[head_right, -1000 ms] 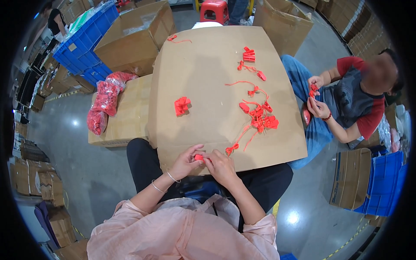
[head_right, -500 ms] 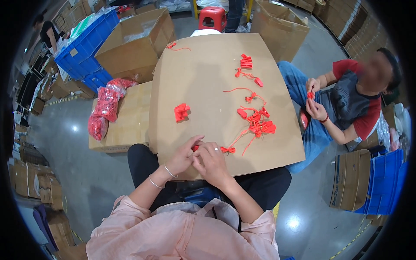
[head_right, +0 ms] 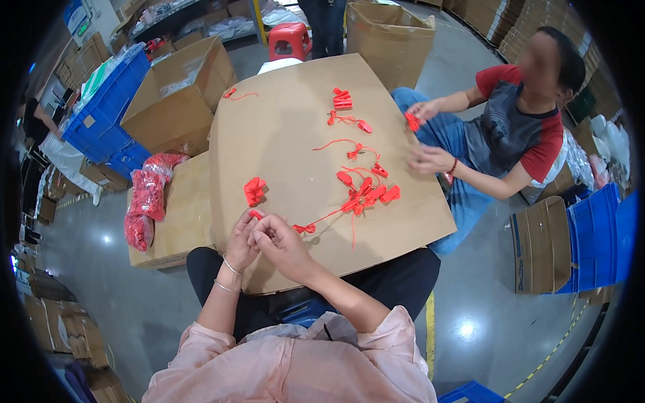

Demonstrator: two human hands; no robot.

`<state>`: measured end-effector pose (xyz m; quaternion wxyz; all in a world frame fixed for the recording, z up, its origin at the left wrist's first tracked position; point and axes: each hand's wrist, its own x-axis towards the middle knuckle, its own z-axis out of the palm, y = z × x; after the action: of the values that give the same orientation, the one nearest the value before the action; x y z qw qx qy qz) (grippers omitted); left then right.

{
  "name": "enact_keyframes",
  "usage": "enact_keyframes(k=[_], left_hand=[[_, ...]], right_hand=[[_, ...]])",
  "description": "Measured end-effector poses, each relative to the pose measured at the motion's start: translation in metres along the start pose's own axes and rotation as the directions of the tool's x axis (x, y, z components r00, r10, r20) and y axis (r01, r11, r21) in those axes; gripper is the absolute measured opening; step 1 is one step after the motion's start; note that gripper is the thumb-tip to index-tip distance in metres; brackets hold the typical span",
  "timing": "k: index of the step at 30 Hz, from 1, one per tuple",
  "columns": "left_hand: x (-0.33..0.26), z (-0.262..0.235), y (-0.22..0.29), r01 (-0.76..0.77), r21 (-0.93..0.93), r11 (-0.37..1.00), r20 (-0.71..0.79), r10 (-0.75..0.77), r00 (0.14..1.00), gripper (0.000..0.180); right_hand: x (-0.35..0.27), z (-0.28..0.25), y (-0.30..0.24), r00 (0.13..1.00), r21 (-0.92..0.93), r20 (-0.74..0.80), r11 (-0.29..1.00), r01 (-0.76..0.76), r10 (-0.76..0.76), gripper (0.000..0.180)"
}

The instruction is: Attaching strings to small red tags in a manufacturing or warehouse setting.

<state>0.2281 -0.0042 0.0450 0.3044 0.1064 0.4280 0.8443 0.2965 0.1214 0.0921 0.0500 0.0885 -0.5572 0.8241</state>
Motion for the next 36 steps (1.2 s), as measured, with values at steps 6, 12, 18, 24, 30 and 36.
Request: enact_keyframes(k=[6,12,18,24,30,36], left_hand=[[0.006,0.007,0.002,-0.007,0.448,0.894,-0.035,0.025,0.999,0.021],[0.008,-0.01,-0.002,0.209,0.577,0.79,-0.054,-0.218,0.974,0.022],[0.016,-0.014,-0.014,0.159,0.778,0.607,-0.117,-0.108,0.987,0.019],[0.029,-0.004,-0.013,0.166,0.973,0.158,-0.156,-0.074,0.985,0.022],[0.03,-0.018,-0.035,0.393,0.277,0.877,-0.199,-0.348,0.916,0.019],[0.024,-0.011,-0.05,0.399,0.272,0.875,-0.05,-0.402,0.914,0.017]], right_hand=[[0.003,-0.021,0.001,0.985,0.138,-0.149,0.988,-0.07,0.091,0.008],[0.003,-0.076,0.029,0.945,0.075,-0.309,0.993,-0.092,0.111,0.01],[-0.008,-0.085,0.039,0.927,-0.048,-0.347,0.984,-0.172,0.145,0.008],[-0.016,-0.087,0.041,0.922,-0.145,-0.378,0.978,-0.153,0.089,0.009],[-0.025,-0.084,0.038,0.983,-0.726,-0.143,0.663,-0.184,0.116,0.011],[-0.015,-0.08,0.04,0.952,-0.238,-0.145,0.925,-0.297,0.268,0.013]])
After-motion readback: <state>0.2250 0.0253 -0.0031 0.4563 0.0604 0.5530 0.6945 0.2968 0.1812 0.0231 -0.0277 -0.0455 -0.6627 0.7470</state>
